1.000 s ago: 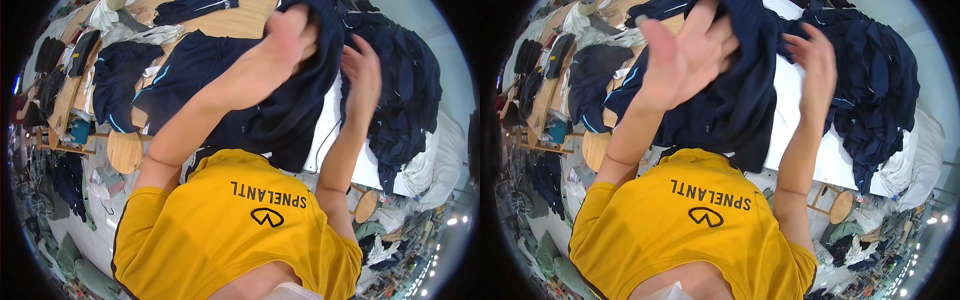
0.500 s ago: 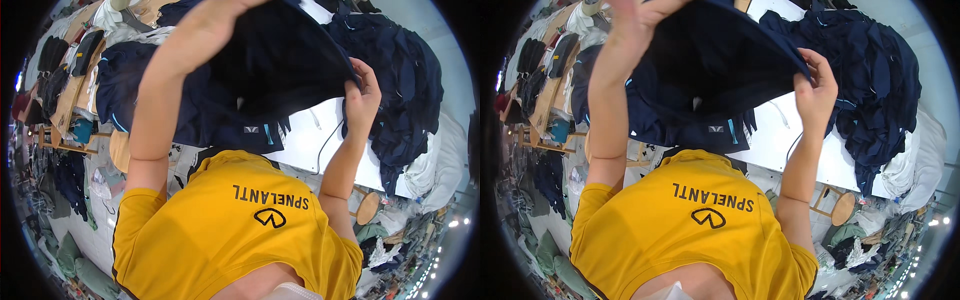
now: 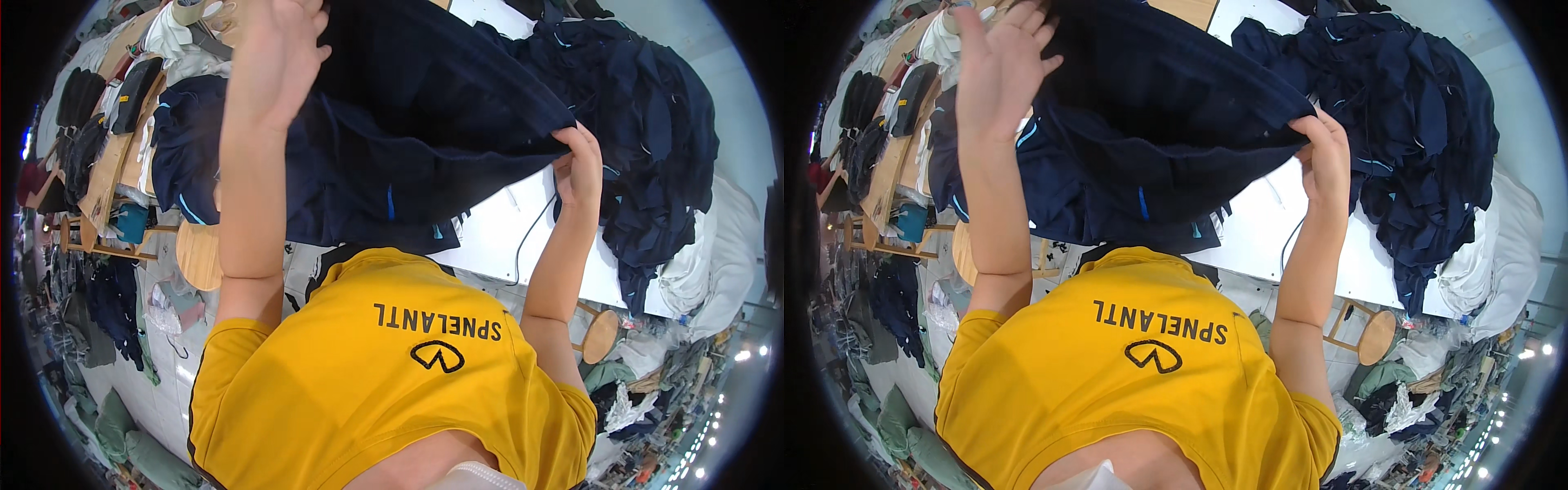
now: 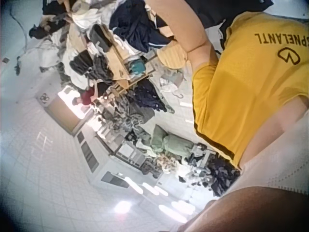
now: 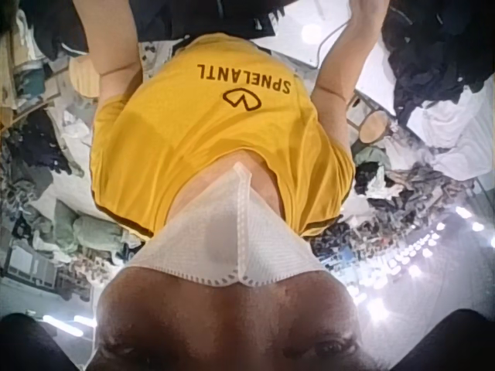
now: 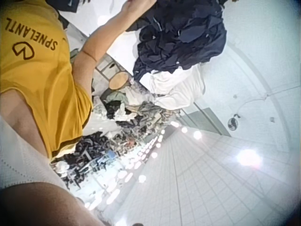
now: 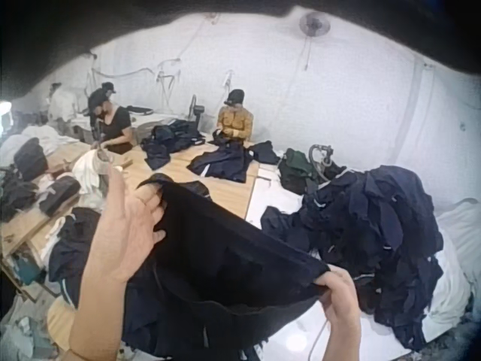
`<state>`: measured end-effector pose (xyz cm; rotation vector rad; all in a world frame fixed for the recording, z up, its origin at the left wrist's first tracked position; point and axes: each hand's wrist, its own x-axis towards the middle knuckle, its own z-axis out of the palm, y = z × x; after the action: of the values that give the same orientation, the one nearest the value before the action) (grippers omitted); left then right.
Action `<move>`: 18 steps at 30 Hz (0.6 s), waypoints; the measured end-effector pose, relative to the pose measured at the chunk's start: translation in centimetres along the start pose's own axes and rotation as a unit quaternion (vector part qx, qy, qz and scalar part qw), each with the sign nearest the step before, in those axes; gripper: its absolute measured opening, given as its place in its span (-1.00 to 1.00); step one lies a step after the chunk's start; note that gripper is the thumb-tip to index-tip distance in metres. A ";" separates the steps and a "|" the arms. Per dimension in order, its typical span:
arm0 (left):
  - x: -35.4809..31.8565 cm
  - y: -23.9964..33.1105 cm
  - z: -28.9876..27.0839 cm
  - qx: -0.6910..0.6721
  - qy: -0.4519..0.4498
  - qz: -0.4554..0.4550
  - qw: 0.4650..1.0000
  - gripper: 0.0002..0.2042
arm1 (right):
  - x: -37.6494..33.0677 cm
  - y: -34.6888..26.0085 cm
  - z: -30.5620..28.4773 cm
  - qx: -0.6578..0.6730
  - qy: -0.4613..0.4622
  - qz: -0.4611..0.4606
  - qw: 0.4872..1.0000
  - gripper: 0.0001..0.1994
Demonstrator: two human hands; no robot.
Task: Inspecting and sorting finished athletic shorts on a factory workbench.
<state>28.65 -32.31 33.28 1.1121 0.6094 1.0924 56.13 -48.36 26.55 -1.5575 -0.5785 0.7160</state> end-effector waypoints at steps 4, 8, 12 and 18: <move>-0.6 -4.1 -0.4 0.137 -0.011 -0.017 0.990 -0.38 | -0.3 0.1 1.2 0.265 -0.073 0.096 0.957 -0.69; -2.3 -8.7 0.7 0.290 -0.183 -0.039 0.939 -0.38 | -0.8 0.6 2.5 0.472 -0.284 0.085 0.830 -0.71; -4.4 -12.2 1.1 0.332 -0.301 -0.035 0.893 0.02 | -1.7 -0.3 3.9 0.515 -0.235 0.104 0.818 -0.74; -4.1 -13.3 0.5 0.292 -0.165 -0.084 0.938 0.05 | -2.9 -0.8 2.7 0.527 -0.275 0.099 0.798 -0.70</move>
<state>32.54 -36.85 20.74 1.6797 0.7665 0.5586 52.18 -48.53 27.56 -0.3358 -0.3054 1.3724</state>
